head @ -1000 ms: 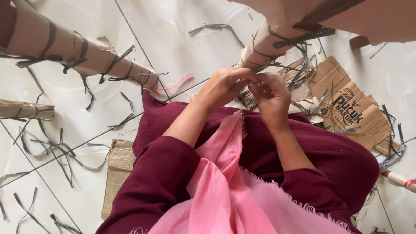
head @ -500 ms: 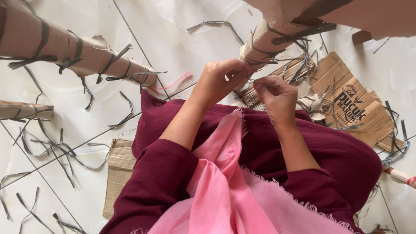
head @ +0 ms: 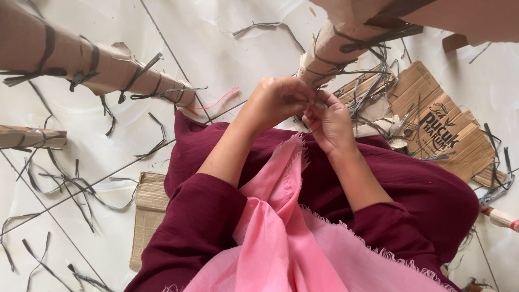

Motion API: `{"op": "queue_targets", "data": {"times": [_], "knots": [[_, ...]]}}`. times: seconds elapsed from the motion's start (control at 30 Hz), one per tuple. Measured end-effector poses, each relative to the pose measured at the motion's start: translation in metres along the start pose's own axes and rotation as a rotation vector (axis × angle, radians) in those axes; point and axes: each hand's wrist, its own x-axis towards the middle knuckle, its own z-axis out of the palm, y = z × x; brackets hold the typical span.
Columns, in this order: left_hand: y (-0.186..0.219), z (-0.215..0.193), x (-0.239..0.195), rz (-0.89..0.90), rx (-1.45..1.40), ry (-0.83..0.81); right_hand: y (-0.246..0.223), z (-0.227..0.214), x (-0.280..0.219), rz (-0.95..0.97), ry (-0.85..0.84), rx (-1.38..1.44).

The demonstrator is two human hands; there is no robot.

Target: Wrapping chair legs with protective cardboard and securing them with plastic ties.

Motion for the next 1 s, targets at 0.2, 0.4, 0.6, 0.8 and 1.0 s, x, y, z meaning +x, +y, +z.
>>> {"op": "queue_targets", "data": {"times": [0.2,0.4,0.6,0.8,1.0], "knots": [[0.002,-0.005,0.002,-0.117,-0.09,-0.063,-0.024,0.022,-0.023,0.052,0.008,0.045],[-0.001,-0.002,0.001,-0.131,-0.049,-0.069,-0.019,0.021,-0.027,0.068,-0.01,0.148],[-0.007,-0.003,-0.001,-0.135,-0.026,-0.034,-0.013,0.032,-0.037,-0.043,-0.007,0.128],[-0.012,0.0,0.001,-0.13,-0.041,-0.03,0.005,0.02,-0.028,-0.1,0.024,0.04],[-0.016,0.002,0.002,-0.14,-0.124,-0.035,0.004,0.026,-0.03,-0.16,0.129,-0.03]]}}
